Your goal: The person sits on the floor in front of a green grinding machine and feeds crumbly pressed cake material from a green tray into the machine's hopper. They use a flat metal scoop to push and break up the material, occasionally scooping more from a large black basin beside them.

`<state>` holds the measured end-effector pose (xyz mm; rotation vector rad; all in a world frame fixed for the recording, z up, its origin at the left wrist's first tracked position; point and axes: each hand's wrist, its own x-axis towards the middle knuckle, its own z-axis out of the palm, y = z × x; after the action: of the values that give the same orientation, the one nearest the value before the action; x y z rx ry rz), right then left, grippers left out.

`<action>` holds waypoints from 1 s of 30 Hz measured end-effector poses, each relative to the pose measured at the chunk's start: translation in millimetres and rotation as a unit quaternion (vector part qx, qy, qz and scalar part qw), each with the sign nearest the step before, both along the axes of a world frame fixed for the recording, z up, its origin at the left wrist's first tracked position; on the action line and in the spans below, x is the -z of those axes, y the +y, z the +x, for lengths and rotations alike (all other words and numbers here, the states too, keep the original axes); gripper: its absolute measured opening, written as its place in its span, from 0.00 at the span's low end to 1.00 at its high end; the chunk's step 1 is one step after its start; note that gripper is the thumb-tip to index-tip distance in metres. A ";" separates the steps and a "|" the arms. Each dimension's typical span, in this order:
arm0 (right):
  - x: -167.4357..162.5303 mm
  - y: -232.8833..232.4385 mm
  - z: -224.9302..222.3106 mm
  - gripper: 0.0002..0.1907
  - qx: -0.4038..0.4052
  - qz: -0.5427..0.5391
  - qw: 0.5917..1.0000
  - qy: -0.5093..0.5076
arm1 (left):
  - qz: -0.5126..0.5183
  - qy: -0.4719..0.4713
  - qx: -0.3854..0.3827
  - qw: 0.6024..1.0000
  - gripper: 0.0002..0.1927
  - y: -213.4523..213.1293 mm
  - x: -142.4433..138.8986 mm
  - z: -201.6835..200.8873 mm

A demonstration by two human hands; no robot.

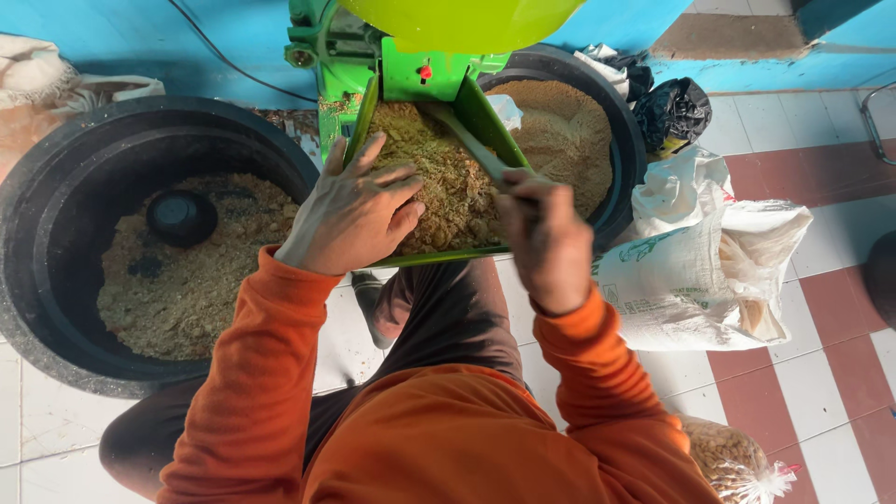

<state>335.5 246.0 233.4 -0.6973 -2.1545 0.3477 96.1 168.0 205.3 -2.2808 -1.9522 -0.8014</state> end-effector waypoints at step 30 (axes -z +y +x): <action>5.1 10.7 17.4 0.12 -0.023 -0.031 0.993 0.107 | 0.034 -0.022 0.018 0.999 0.15 5.5 11.5 -0.8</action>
<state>352.9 256.7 228.3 -0.6170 -1.9651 0.4938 95.3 173.5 193.8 -2.2861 -1.8754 -0.9128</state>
